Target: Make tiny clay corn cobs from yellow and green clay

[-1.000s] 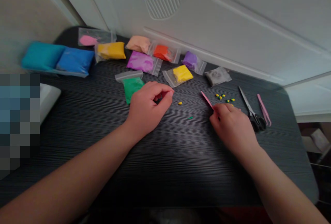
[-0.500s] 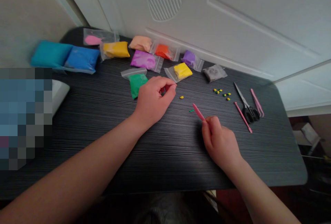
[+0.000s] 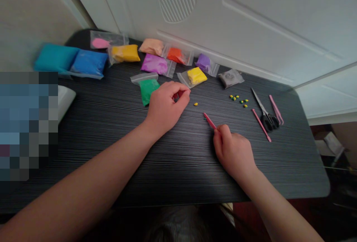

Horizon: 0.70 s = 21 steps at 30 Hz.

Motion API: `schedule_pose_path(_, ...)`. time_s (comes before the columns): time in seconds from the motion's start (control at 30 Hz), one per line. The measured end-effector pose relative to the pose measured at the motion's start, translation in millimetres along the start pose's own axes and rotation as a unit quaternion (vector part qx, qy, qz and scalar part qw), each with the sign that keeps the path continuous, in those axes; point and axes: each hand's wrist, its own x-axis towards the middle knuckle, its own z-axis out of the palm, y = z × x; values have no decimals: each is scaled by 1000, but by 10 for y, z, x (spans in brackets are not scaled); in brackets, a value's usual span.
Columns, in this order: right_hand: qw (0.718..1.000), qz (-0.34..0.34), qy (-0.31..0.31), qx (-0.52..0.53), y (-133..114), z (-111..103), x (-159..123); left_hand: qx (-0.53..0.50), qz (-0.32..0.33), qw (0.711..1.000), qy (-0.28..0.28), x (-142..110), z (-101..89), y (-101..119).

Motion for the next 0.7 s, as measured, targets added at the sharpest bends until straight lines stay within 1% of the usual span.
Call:
schedule_pose_path(0.2, 1000, -9, -11, -17, -60, -75, 53, 0, -3, 1000, 2, -2, 7, -13)
schedule_pose_path(0.33, 999, -18, -24, -28, -55, -106, -5, 0, -3, 1000, -1, -1, 3, -12)
schedule_pose_path(0.47, 999, -8, -23, -35, -39, -106, -50, 1, -1, 1000, -4, 1, 4, -10)
schedule_pose_path(0.7, 999, 0, -8, 51, -55, -27, -51, 8, -3, 1000, -4, 1, 4, -13)
